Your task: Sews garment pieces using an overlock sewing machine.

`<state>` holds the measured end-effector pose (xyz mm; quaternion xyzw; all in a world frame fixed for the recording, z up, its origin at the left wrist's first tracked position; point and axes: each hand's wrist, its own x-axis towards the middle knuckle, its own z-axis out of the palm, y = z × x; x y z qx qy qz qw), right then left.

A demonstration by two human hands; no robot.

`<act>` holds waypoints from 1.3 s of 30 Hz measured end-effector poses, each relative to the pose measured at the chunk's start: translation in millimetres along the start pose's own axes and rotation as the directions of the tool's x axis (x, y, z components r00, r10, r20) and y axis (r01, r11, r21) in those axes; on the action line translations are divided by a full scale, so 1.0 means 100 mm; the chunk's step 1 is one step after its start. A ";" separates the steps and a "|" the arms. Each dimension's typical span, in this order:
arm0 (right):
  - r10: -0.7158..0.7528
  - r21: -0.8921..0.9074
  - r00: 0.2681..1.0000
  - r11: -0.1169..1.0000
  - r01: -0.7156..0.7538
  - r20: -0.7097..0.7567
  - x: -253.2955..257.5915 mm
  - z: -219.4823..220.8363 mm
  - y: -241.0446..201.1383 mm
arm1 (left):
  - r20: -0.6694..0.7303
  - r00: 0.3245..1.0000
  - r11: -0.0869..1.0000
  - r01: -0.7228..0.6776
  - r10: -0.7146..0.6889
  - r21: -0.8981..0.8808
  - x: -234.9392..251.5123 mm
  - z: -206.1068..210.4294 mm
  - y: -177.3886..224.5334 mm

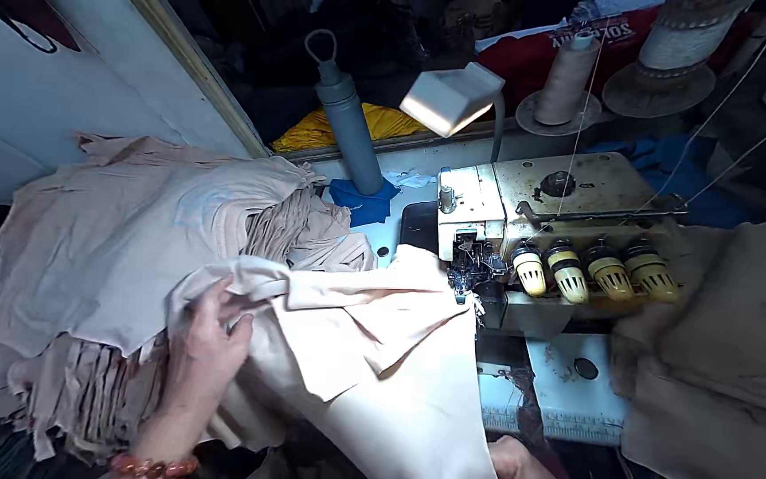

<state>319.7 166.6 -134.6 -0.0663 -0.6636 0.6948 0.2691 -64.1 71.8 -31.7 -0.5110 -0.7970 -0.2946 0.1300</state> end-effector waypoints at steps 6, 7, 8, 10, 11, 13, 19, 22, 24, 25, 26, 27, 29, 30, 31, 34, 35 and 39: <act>0.272 -0.055 0.939 0.956 -0.290 -0.210 -0.19 0.05 0.33 | -0.064 0.963 0.951 -0.268 0.261 -0.151 -0.70 0.72 1.16; 0.254 -0.072 0.944 0.959 -0.274 -0.213 -0.19 0.05 0.33 | -0.124 0.948 0.948 -0.304 0.293 -0.088 -0.79 0.91 1.25; 0.232 -0.083 0.947 0.963 -0.256 -0.224 -0.18 0.04 0.30 | -0.176 0.937 0.948 -0.315 0.302 -0.051 -0.84 1.06 1.30; 0.171 -0.100 0.935 0.972 -0.211 -0.311 -0.16 0.04 0.22 | -0.239 0.934 0.956 -0.287 0.265 -0.065 -0.85 1.22 1.32; 0.138 -0.098 0.918 0.978 -0.187 -0.371 -0.15 0.02 0.17 | -0.243 0.942 0.958 -0.263 0.230 -0.115 -0.83 1.21 1.32; 0.075 -0.048 0.876 0.993 -0.111 -0.476 -0.09 -0.04 0.11 | -0.209 0.963 0.954 -0.213 0.169 -0.210 -0.76 1.10 1.36; -0.014 0.096 0.858 0.993 0.074 -0.514 0.30 -0.20 0.12 | -0.059 0.962 0.951 -0.273 0.267 -0.146 -0.44 0.77 1.38; -0.045 0.142 0.902 0.983 0.116 -0.429 0.41 -0.21 0.13 | -0.009 0.942 0.928 -0.332 0.335 -0.167 -0.22 0.54 1.40; -0.035 0.149 0.920 0.984 0.100 -0.391 0.38 -0.19 0.12 | 0.036 0.919 0.892 -0.371 0.393 -0.260 -0.10 0.44 1.39; -0.021 0.147 0.927 0.986 0.081 -0.374 0.33 -0.18 0.12 | 0.058 0.902 0.867 -0.391 0.428 -0.307 -0.07 0.39 1.39; -0.004 0.147 0.934 0.987 0.060 -0.358 0.28 -0.17 0.12 | 0.092 0.883 0.847 -0.405 0.460 -0.345 -0.05 0.35 1.40; 0.006 0.149 0.941 0.988 0.047 -0.339 0.22 -0.17 0.13 | 0.141 0.862 0.833 -0.409 0.487 -0.373 -0.05 0.30 1.42; 0.002 0.163 0.952 0.985 0.051 -0.307 0.13 -0.16 0.14 | 0.266 0.820 0.829 -0.379 0.507 -0.410 -0.11 0.20 1.53; -0.001 0.164 0.953 0.985 0.053 -0.304 0.09 -0.15 0.15 | 0.322 0.799 0.834 -0.362 0.507 -0.416 -0.16 0.18 1.59; -0.004 0.142 0.951 0.989 0.050 -0.309 0.06 -0.15 0.14 | 0.362 0.781 0.838 -0.356 0.509 -0.413 -0.20 0.19 1.65; -0.017 0.047 0.940 0.998 0.035 -0.341 0.03 -0.14 0.14 | 0.411 0.756 0.847 -0.358 0.510 -0.392 -0.33 0.28 1.78; -0.018 0.017 0.934 1.000 0.026 -0.358 0.04 -0.14 0.13 | 0.416 0.754 0.848 -0.356 0.509 -0.392 -0.35 0.32 1.81; -0.037 -0.086 0.900 0.996 -0.001 -0.435 0.22 -0.18 0.05 | 0.383 0.766 0.852 -0.417 0.517 -0.315 -0.30 0.50 1.92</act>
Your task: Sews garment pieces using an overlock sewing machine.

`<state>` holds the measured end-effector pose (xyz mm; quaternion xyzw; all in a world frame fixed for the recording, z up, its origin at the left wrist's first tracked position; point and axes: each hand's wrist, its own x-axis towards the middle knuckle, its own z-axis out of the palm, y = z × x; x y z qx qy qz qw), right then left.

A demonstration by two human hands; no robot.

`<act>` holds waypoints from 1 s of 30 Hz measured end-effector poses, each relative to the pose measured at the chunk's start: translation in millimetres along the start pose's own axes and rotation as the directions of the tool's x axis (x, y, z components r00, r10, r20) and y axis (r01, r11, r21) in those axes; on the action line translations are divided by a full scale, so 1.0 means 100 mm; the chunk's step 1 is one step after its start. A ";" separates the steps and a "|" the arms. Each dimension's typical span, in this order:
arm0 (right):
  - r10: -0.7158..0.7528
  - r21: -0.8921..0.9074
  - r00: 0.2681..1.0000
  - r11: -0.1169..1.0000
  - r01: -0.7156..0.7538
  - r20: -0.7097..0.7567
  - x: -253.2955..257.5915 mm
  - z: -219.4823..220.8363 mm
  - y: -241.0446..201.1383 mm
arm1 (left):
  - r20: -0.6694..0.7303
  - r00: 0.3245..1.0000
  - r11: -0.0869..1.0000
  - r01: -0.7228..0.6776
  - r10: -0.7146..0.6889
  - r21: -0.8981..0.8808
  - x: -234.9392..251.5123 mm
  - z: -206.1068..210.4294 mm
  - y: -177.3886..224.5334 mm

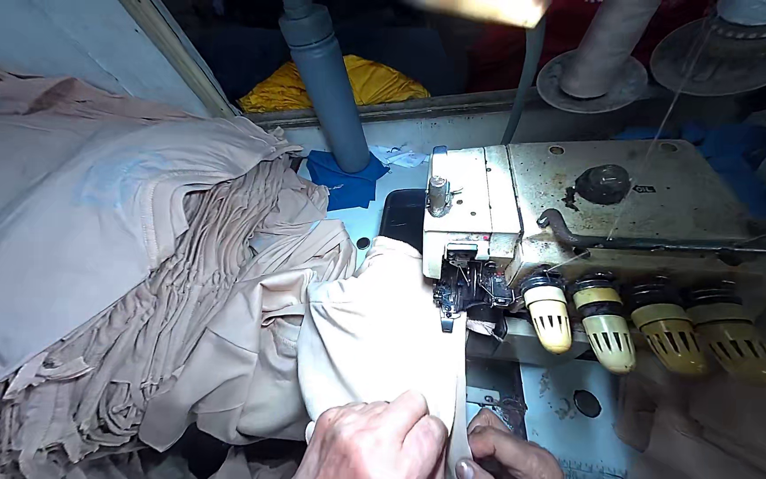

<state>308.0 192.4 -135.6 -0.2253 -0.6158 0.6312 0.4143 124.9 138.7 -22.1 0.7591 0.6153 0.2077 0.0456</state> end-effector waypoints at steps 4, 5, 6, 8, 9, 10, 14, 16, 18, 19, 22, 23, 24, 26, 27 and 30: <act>0.000 -0.036 0.993 0.999 -0.005 -0.118 0.29 0.10 -0.08 | -0.175 0.984 0.994 -0.022 0.040 0.103 0.24 0.22 -0.18; 0.004 -0.028 0.990 1.000 -0.008 -0.140 0.36 0.13 -0.08 | -0.212 0.977 0.998 0.003 0.011 0.064 0.28 0.28 -0.21; 0.014 -0.011 0.987 1.000 -0.016 -0.158 0.40 0.16 -0.08 | -0.231 0.972 0.999 0.040 -0.033 0.025 0.30 0.31 -0.23; 0.049 0.031 0.986 0.999 -0.045 -0.162 0.44 0.17 -0.10 | -0.229 0.966 0.992 0.118 -0.124 -0.038 0.31 0.33 -0.25; 0.072 0.045 0.985 0.997 -0.066 -0.155 0.43 0.17 -0.12 | -0.225 0.963 0.989 0.140 -0.149 -0.055 0.30 0.33 -0.25; 0.092 0.049 0.985 0.995 -0.085 -0.145 0.41 0.16 -0.14 | -0.225 0.961 0.986 0.152 -0.162 -0.062 0.29 0.34 -0.24; 0.116 0.056 0.983 0.992 -0.109 -0.140 0.38 0.14 -0.18 | -0.293 0.948 0.991 0.132 -0.122 0.012 0.33 0.39 -0.20; 0.102 0.060 0.982 0.994 -0.094 -0.158 0.40 0.15 -0.18 | -0.322 0.942 0.988 0.127 -0.093 0.086 0.40 0.43 -0.17; 0.097 0.063 0.979 0.994 -0.087 -0.180 0.44 0.16 -0.20 | -0.330 0.941 0.985 0.126 -0.082 0.114 0.47 0.46 -0.14; 0.094 0.058 0.977 0.995 -0.084 -0.193 0.45 0.17 -0.21 | -0.321 0.943 0.988 0.120 -0.084 0.096 0.49 0.46 -0.14; 0.072 0.049 0.977 0.997 -0.063 -0.200 0.46 0.18 -0.19 | -0.269 0.960 0.997 0.063 -0.074 -0.050 0.35 0.36 -0.14; 0.073 0.053 0.976 0.997 -0.064 -0.204 0.46 0.19 -0.19 | -0.257 0.962 0.992 0.074 -0.097 -0.097 0.23 0.28 -0.13; 0.081 0.061 0.974 0.996 -0.069 -0.213 0.46 0.19 -0.20 | -0.252 0.956 0.984 0.119 -0.149 -0.129 0.09 0.21 -0.13; 0.086 0.070 0.970 0.995 -0.072 -0.229 0.46 0.21 -0.20 | -0.195 0.925 0.943 0.305 -0.327 -0.135 -0.23 0.12 -0.23; 0.083 0.075 0.968 0.995 -0.067 -0.235 0.46 0.21 -0.19 | -0.109 0.890 0.895 0.434 -0.444 -0.104 -0.40 0.12 -0.30; 0.069 0.099 0.969 0.994 -0.046 -0.239 0.46 0.23 -0.16 | 0.155 0.707 0.714 0.700 -0.690 -0.022 -0.89 0.25 -0.48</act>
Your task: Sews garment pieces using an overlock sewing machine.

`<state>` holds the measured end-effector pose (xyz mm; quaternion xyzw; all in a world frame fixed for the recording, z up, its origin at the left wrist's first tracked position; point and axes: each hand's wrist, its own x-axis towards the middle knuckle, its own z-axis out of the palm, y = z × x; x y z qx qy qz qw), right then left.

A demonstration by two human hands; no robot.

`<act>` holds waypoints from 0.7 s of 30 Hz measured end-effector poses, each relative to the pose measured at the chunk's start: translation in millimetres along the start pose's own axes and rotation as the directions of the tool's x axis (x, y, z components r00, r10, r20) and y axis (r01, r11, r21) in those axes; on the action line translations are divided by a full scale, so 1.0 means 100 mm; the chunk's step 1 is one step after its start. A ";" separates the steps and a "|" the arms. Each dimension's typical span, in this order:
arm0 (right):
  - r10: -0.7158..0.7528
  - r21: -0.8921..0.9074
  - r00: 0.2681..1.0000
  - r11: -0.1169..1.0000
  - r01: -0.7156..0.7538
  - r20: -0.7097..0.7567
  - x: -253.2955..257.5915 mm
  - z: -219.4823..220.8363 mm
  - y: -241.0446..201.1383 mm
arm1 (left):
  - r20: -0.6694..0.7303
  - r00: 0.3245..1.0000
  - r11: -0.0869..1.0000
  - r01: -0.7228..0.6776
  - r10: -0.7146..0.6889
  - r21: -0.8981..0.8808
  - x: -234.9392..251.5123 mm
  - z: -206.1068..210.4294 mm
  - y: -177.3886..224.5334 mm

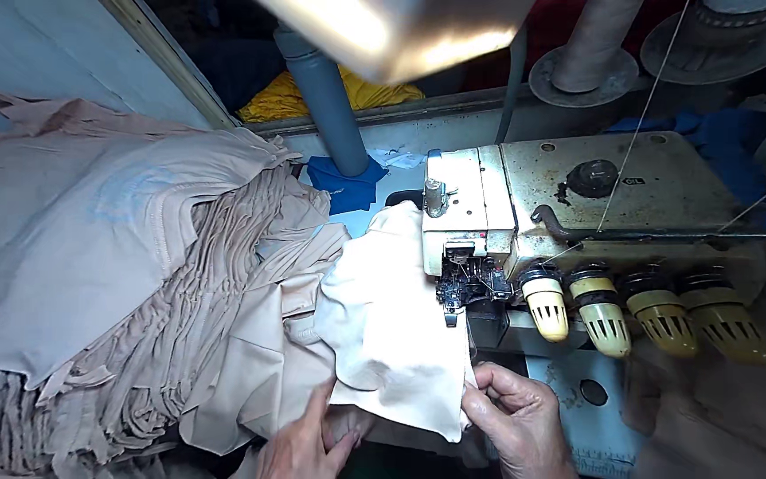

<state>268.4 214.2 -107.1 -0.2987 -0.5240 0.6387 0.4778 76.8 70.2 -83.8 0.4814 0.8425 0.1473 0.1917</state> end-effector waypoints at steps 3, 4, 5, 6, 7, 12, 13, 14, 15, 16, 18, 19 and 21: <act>-0.010 0.018 0.998 1.000 0.009 0.057 -0.02 -0.04 0.01 | -0.237 0.969 0.997 -0.072 0.064 -0.026 -0.07 -0.04 -0.33; -0.011 0.011 0.996 1.000 0.010 0.087 -0.05 -0.07 0.01 | -0.353 0.932 0.995 -0.093 0.078 -0.026 -0.03 -0.20 -0.37; -0.008 0.003 0.993 1.000 0.007 0.119 -0.09 -0.09 -0.01 | -0.476 0.874 0.993 -0.116 0.100 -0.005 0.05 -0.39 -0.41; -0.001 -0.002 0.989 1.000 0.001 0.149 -0.13 -0.10 -0.02 | -0.579 0.803 0.989 -0.139 0.139 0.045 0.14 -0.59 -0.47; 0.008 -0.002 0.985 1.000 -0.007 0.173 -0.17 -0.12 -0.02 | -0.655 0.730 0.980 -0.162 0.197 0.114 0.25 -0.77 -0.55; 0.126 0.111 0.975 0.983 -0.148 0.182 -0.25 -0.17 0.08 | -0.625 0.676 0.911 -0.181 0.390 0.372 0.87 -1.13 -0.57; 0.205 0.203 0.962 0.949 -0.240 0.181 -0.24 -0.17 0.07 | -0.574 0.736 0.922 -0.184 0.360 0.342 0.97 -1.10 -0.55; 0.271 0.297 0.941 0.899 -0.323 0.203 -0.21 -0.18 0.05 | -0.545 0.770 0.933 -0.185 0.332 0.307 1.01 -1.02 -0.48; 0.299 0.372 0.927 0.853 -0.367 0.228 -0.17 -0.19 0.04 | -0.549 0.745 0.919 -0.233 0.378 0.317 1.01 -0.90 -0.36; 0.295 0.419 0.925 0.828 -0.373 0.239 -0.13 -0.21 0.05 | -0.558 0.676 0.876 -0.345 0.481 0.337 0.96 -0.74 -0.20; 0.245 0.444 0.937 0.831 -0.335 0.249 -0.06 -0.26 0.07 | -0.500 0.555 0.733 -0.614 0.664 0.292 0.78 -0.33 0.12; 0.214 0.436 0.941 0.844 -0.313 0.262 -0.02 -0.28 0.07 | -0.440 0.537 0.674 -0.692 0.720 0.257 0.71 -0.13 0.24; 0.173 0.399 0.943 0.873 -0.281 0.285 0.04 -0.32 0.07 | -0.411 0.532 0.649 -0.726 0.740 0.229 0.69 0.21 0.33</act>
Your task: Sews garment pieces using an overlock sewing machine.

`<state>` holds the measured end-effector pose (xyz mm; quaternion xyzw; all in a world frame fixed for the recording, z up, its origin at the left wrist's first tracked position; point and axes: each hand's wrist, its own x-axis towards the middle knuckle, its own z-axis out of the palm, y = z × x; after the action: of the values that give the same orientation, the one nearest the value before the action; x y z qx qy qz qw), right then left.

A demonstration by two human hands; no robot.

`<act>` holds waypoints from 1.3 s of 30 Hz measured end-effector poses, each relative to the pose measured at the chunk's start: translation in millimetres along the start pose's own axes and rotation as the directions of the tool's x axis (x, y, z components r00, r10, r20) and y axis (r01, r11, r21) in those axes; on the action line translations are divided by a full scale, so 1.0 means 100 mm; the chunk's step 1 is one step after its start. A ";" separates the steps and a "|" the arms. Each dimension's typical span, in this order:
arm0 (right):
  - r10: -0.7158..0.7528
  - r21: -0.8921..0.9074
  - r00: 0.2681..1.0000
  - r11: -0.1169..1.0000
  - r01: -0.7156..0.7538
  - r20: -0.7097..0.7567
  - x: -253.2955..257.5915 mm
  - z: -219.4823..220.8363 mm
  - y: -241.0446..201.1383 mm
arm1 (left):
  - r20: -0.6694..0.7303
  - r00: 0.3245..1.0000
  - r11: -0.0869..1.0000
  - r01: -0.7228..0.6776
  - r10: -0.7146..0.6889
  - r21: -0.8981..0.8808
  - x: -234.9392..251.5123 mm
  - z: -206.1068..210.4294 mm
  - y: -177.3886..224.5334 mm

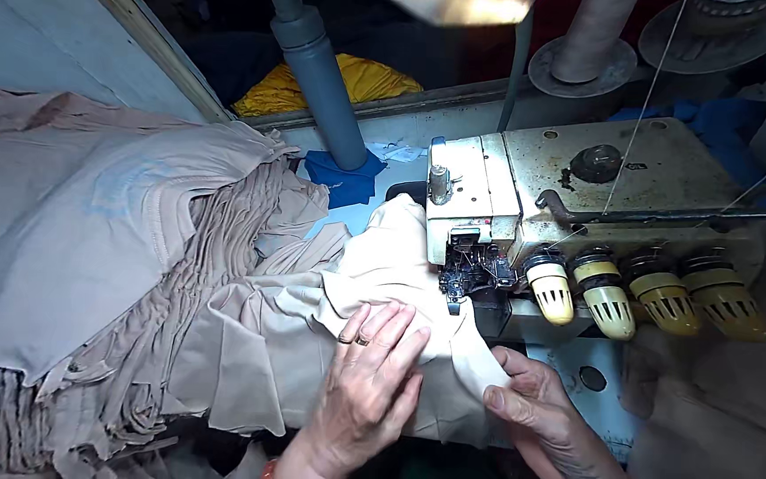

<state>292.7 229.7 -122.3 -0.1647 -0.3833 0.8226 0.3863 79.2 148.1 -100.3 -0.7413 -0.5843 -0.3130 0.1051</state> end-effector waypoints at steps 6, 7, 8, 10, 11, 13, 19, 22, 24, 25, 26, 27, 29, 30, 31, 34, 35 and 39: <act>-0.078 -0.164 0.992 0.982 0.094 0.101 0.02 -0.08 0.00 | -0.086 0.996 0.998 0.003 -0.008 -0.058 -0.06 0.14 -0.12; -0.092 -0.185 0.991 0.977 0.109 0.096 0.02 -0.07 0.00 | -0.084 0.996 0.998 -0.006 0.001 -0.065 -0.05 0.13 -0.14; -0.099 -0.208 0.992 0.971 0.114 0.081 0.03 -0.06 -0.01 | -0.080 0.997 0.998 -0.013 0.008 -0.066 -0.05 0.13 -0.15; -0.109 -0.265 0.992 0.957 0.122 0.061 0.03 -0.02 -0.03 | -0.050 0.999 0.999 -0.023 0.020 -0.047 -0.05 0.11 -0.15; -0.118 -0.285 0.991 0.950 0.130 0.059 0.02 0.00 -0.04 | -0.027 0.999 0.999 -0.023 0.022 -0.023 -0.05 0.10 -0.15; -0.148 -0.319 0.988 0.935 0.152 0.039 0.00 0.02 -0.03 | 0.004 1.000 0.999 -0.023 0.023 0.043 -0.06 0.09 -0.13; -0.067 -0.201 0.997 0.977 0.072 0.030 -0.05 0.01 -0.03 | 0.014 0.999 0.997 -0.048 0.047 0.068 -0.04 0.05 -0.18; -0.026 -0.143 0.999 0.989 0.030 0.028 -0.08 0.01 -0.04 | 0.013 0.999 0.999 -0.048 0.048 0.020 -0.02 0.03 -0.20; -0.045 -0.168 0.998 0.984 0.053 0.049 -0.09 0.03 -0.06 | 0.001 0.999 0.999 -0.040 0.040 0.002 0.00 0.00 -0.18; -0.062 -0.190 0.997 0.979 0.071 0.052 -0.09 0.04 -0.07 | -0.002 0.999 0.999 -0.037 0.037 0.005 0.02 -0.02 -0.16; -0.079 -0.211 0.996 0.974 0.088 0.049 -0.09 0.06 -0.07 | -0.005 0.999 0.999 -0.032 0.032 0.002 0.03 -0.05 -0.15; -0.089 -0.224 0.995 0.970 0.096 0.042 -0.10 0.08 -0.08 | -0.011 1.000 1.000 -0.024 0.024 -0.011 0.05 -0.08 -0.13; -0.086 -0.225 0.996 0.970 0.092 0.035 -0.12 0.09 -0.09 | -0.047 0.999 0.998 0.008 -0.011 -0.067 0.09 -0.16 -0.08; -0.082 -0.211 0.996 0.974 0.088 0.038 -0.12 0.09 -0.09 | -0.077 0.997 0.995 0.023 -0.030 -0.094 0.12 -0.21 -0.04; -0.077 -0.191 0.996 0.978 0.084 0.045 -0.13 0.09 -0.08 | -0.102 0.994 0.994 0.040 -0.051 -0.102 0.15 -0.26 0.03; -0.069 -0.141 0.996 0.987 0.075 0.050 -0.14 0.11 -0.05 | -0.038 0.998 0.993 0.049 -0.054 -0.111 0.26 -0.41 0.26; -0.065 -0.135 0.997 0.988 0.071 0.047 -0.14 0.13 -0.04 | 0.000 0.999 0.994 0.037 -0.038 -0.105 0.29 -0.43 0.33; -0.082 -0.114 0.995 0.990 0.088 0.054 -0.14 0.16 0.02 | 0.050 0.998 0.995 -0.040 0.045 -0.090 0.33 -0.29 0.41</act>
<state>291.3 209.7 -113.8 -0.1503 -0.4463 0.7857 0.4012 111.9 147.1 -50.1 -0.7654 -0.5564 -0.3171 0.0633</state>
